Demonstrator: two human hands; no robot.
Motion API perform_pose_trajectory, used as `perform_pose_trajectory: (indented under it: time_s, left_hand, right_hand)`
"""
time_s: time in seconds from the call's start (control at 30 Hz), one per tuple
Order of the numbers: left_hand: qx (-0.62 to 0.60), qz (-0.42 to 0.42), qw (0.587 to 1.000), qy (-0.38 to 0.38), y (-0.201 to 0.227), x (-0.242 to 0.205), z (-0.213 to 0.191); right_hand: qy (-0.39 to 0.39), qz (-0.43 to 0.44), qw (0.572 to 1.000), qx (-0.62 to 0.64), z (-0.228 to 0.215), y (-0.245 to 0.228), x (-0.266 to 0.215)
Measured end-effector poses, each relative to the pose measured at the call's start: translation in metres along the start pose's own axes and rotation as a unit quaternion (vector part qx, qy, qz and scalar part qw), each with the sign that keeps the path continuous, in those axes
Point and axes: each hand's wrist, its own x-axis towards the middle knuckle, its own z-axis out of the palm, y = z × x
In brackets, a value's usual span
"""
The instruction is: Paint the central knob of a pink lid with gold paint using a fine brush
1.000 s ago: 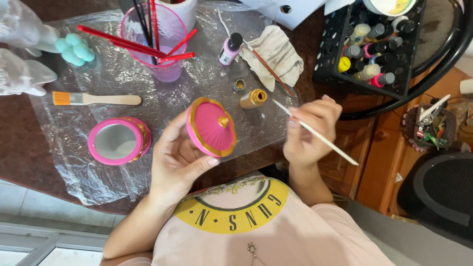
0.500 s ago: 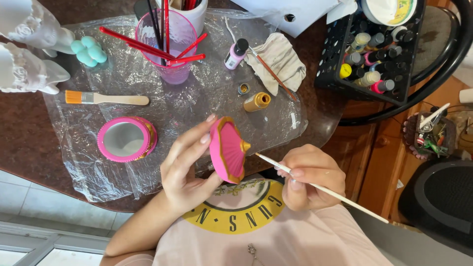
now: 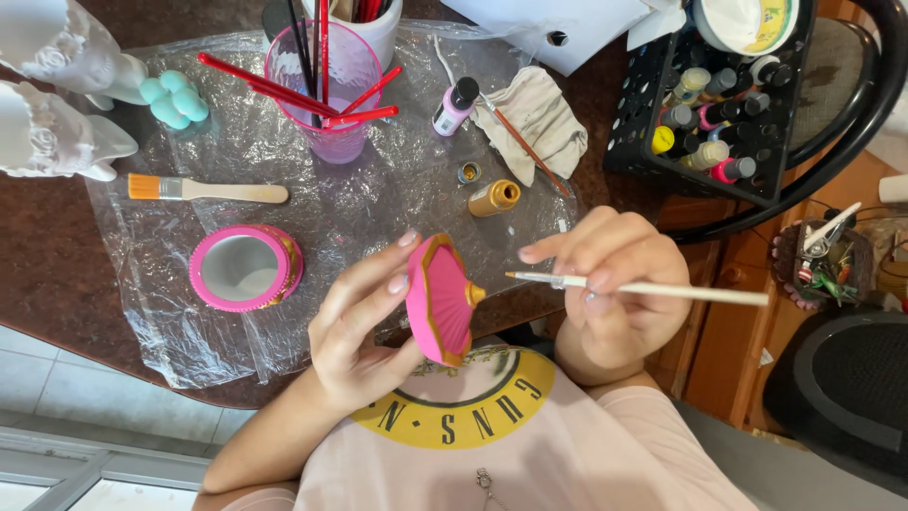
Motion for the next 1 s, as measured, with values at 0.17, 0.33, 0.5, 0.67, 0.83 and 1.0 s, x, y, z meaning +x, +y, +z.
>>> perform_pose_trajectory:
  time_s: [0.17, 0.33, 0.5, 0.67, 0.83, 1.0]
  left_hand:
    - [-0.007, 0.030, 0.999, -0.011, -0.002, -0.002, -0.001]
    - [-0.038, 0.033, 0.999, -0.010, -0.002, -0.004, -0.001]
    - [-0.033, 0.033, 0.999, -0.020, -0.002, -0.005, -0.003]
    - [-0.044, 0.043, 0.998, -0.018, -0.002, -0.003, -0.002]
    - [-0.026, 0.046, 0.999, -0.014, -0.004, -0.005, -0.001]
    - [-0.034, 0.049, 0.998, -0.020, -0.004, -0.005, -0.001]
  right_hand:
    - [-0.036, 0.063, 0.994, 0.084, -0.004, -0.004, 0.003]
    - [-0.056, 0.072, 0.991, 0.099, -0.002, -0.006, 0.001]
    - [-0.064, 0.096, 0.986, 0.123, 0.009, -0.015, 0.001]
    - [-0.086, 0.104, 0.983, 0.126, 0.012, -0.020, -0.002]
    - [-0.087, 0.115, 0.981, 0.127, 0.015, -0.023, -0.003]
    - [-0.084, 0.131, 0.980, 0.127, 0.016, -0.024, -0.003]
